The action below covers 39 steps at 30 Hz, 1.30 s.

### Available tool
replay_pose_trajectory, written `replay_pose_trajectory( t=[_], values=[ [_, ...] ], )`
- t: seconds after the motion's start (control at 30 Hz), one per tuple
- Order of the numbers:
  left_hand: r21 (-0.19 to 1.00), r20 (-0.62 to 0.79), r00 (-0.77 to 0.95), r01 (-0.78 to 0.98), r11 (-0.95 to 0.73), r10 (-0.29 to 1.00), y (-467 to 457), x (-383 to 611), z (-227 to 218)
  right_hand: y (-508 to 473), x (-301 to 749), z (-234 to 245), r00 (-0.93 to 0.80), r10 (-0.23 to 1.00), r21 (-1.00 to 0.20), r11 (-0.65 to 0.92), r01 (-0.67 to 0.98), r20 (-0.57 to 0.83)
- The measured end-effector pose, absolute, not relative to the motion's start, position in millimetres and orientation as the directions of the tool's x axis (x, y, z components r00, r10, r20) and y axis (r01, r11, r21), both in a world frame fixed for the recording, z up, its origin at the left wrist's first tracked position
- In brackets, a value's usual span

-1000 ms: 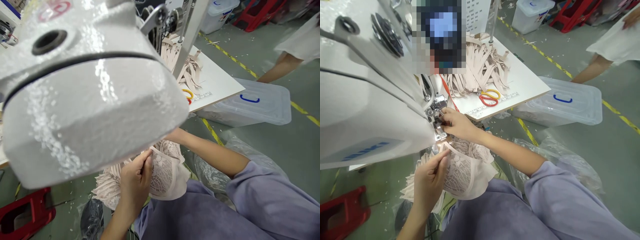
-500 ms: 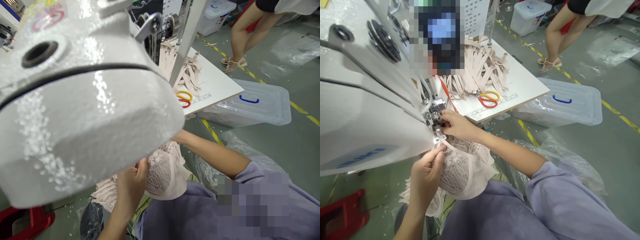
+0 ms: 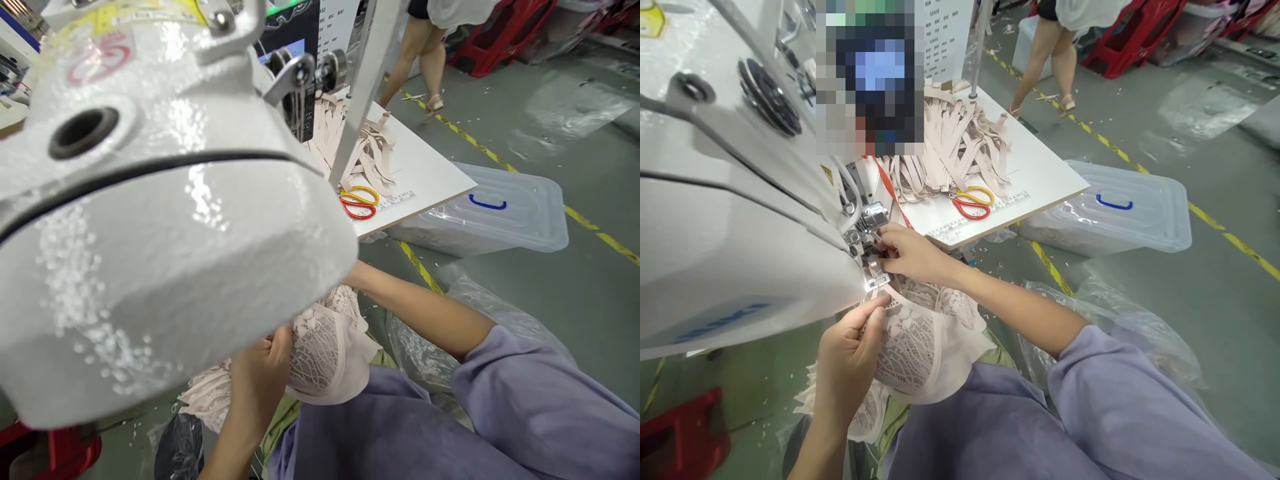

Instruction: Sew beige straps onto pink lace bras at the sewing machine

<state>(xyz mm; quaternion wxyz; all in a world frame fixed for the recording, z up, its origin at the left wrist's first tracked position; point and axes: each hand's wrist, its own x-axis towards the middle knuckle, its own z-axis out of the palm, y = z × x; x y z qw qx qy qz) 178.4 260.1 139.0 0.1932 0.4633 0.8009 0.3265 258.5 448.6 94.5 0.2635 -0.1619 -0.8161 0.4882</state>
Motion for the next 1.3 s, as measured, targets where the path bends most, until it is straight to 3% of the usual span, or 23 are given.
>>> replay_pose_trajectory(
  t=[0.4,0.63,1.3],
  values=[
    [0.627,0.143,-0.461,0.727,0.28,0.876,247.4,176.4,129.9,445.9,258.5,96.8,-0.769,0.56,-0.893,0.449,-0.029,0.307],
    [0.631,0.134,-0.56,0.685,0.365,0.818,243.4,183.1,131.2,439.1,257.1,95.1,-0.733,0.6,-0.887,0.461,-0.013,0.322],
    [0.597,0.213,-0.46,0.76,0.258,0.862,234.7,175.6,114.7,442.2,260.7,87.4,-0.71,0.604,-0.873,0.487,-0.034,0.364]
  ],
)
